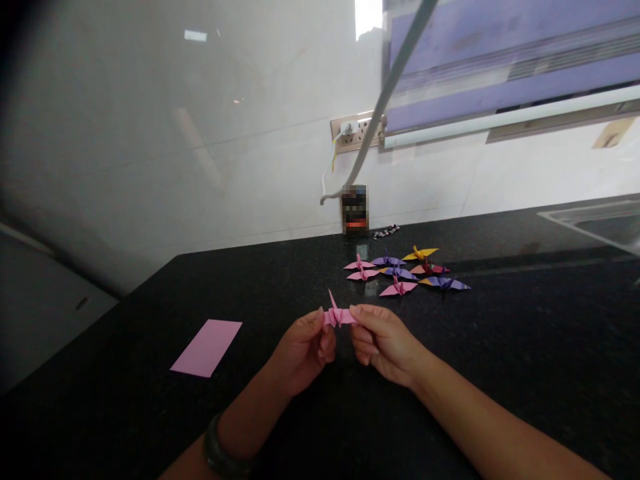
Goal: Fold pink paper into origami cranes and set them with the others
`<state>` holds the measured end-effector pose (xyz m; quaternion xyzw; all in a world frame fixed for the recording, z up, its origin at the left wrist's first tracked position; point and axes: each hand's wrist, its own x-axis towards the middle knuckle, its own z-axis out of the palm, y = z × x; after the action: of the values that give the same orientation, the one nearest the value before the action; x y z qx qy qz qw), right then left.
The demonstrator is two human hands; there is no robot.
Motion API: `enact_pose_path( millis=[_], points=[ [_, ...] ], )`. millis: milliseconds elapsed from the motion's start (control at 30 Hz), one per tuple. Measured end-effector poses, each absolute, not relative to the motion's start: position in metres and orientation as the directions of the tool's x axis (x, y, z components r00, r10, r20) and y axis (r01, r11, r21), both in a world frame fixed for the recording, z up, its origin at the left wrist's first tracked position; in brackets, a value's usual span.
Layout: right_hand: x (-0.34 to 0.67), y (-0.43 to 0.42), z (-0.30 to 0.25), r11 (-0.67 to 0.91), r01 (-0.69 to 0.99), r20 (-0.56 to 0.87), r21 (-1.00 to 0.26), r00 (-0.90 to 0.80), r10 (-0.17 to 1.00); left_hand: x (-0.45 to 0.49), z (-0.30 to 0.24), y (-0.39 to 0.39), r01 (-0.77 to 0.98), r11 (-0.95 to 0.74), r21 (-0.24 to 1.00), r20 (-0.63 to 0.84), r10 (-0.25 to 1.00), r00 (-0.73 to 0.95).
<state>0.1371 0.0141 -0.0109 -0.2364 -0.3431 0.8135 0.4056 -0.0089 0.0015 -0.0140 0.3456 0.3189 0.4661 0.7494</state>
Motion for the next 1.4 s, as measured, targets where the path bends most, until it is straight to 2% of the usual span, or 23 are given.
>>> enact_pose_path(
  millis=[200, 733, 867, 967, 1067, 1200, 1400],
  points=[
    [0.1396, 0.0166, -0.0101, -0.439, -0.581, -0.069, -0.686, -0.548, 0.834, -0.0087, -0.0127, 0.0018, -0.559, 0.346, 0.753, -0.146, 0.917, 0.371],
    [0.139, 0.0154, -0.012, -0.429, -0.59, -0.047, -0.684, -0.551, 0.833, -0.0086, -0.0121, 0.0012, -0.557, 0.322, 0.766, -0.124, 0.923, 0.364],
    [0.1378, 0.0147, -0.0118, -0.373, -0.522, -0.055, -0.767, -0.525, 0.849, -0.01, -0.0113, 0.0012, -0.489, 0.257, 0.833, -0.097, 0.94, 0.328],
    [0.1382, 0.0149, -0.0105, -0.283, -0.441, -0.044, -0.852, -0.478, 0.877, -0.0123, -0.0102, 0.0009, -0.377, 0.173, 0.91, -0.056, 0.952, 0.303],
    [0.1402, 0.0157, -0.0088, -0.243, -0.401, -0.029, -0.883, -0.471, 0.882, -0.014, -0.0091, 0.0005, -0.282, 0.152, 0.947, -0.056, 0.945, 0.322],
    [0.1418, 0.0149, -0.0069, -0.29, -0.404, -0.032, -0.867, -0.537, 0.843, -0.0133, -0.0099, -0.0003, -0.281, 0.187, 0.941, -0.073, 0.926, 0.371],
    [0.1378, 0.0083, -0.0081, -0.429, -0.498, -0.03, -0.754, -0.626, 0.779, -0.0084, -0.0159, -0.0021, -0.463, 0.295, 0.836, -0.068, 0.893, 0.445]
  ],
)
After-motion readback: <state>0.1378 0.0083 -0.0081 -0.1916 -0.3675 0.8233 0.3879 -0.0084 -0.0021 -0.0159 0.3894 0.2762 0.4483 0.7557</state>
